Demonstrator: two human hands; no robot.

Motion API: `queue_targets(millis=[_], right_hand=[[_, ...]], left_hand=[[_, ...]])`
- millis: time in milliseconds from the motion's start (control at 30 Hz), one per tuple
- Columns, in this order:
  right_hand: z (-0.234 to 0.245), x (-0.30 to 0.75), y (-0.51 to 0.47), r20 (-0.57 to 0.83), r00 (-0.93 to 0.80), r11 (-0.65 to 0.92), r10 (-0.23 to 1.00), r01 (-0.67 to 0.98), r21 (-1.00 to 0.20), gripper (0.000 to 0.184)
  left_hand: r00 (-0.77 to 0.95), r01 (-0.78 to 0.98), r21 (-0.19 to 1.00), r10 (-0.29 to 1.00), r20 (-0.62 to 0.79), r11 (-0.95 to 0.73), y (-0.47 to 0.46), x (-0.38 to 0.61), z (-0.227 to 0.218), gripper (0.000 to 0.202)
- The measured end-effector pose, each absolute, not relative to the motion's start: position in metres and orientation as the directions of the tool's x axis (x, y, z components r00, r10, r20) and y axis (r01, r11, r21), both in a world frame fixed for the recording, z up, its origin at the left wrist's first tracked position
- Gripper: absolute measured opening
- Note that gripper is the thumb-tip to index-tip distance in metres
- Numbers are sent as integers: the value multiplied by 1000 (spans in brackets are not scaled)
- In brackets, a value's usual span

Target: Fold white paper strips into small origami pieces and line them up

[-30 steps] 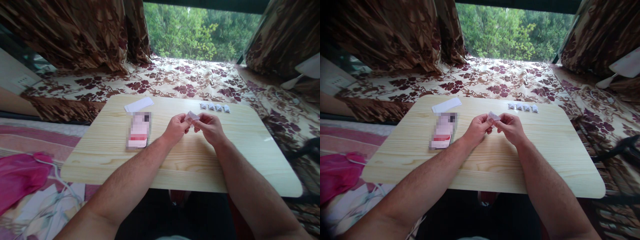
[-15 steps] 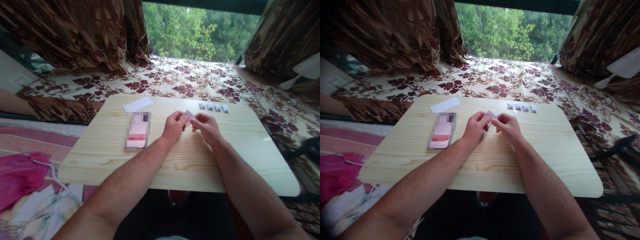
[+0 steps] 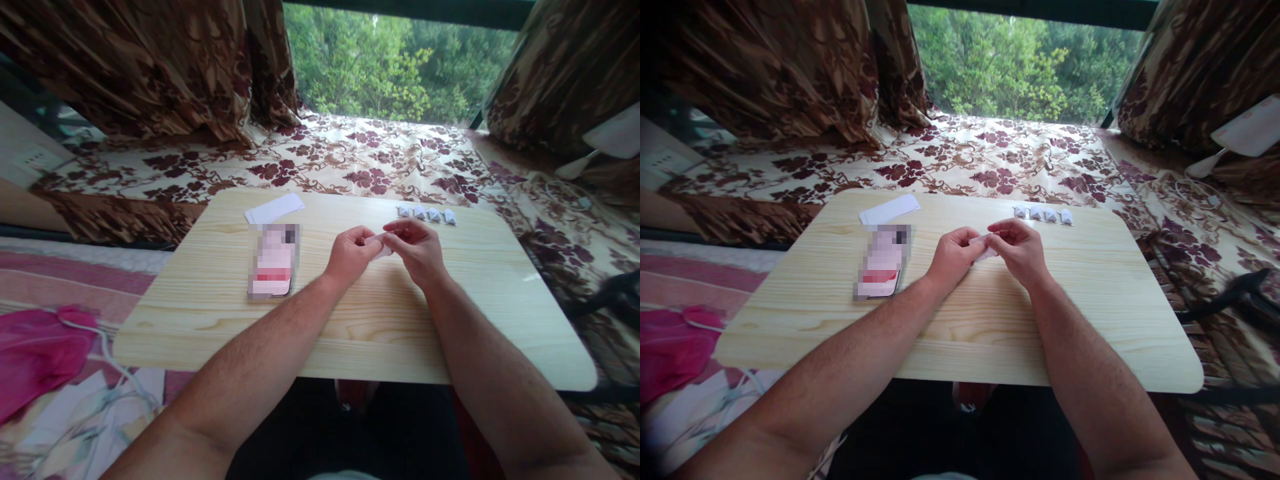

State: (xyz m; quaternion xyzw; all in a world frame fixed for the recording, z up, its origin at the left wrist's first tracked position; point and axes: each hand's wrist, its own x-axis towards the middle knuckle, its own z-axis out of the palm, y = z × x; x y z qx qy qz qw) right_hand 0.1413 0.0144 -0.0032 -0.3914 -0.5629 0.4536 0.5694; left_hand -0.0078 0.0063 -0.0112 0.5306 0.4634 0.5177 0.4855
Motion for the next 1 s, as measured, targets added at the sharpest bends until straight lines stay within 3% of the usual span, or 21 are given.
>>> queue_targets(millis=[233, 433, 533, 667, 1000], right_hand=[[-2, 142, 16, 250, 44, 251, 967, -25, -968, 12], [-5, 145, 20, 268, 99, 273, 958, -38, -961, 19], [-7, 145, 19, 339, 103, 340, 935, 8, -940, 25], [-7, 145, 16, 409, 39, 405, 912, 89, -910, 17], [-10, 144, 13, 411, -116, 426, 904, 188, -885, 18]], left_hand=[[114, 15, 994, 988, 105, -108, 2, -9, -6, 18], [153, -149, 988, 987, 53, -30, 8, -9, -10, 6], [69, -269, 963, 998, -7, 25, 12, -8, -12, 17], [0, -338, 938, 997, -75, 70, 14, -9, -9, 25], [73, -374, 917, 990, -117, 136, 13, -11, -6, 22]])
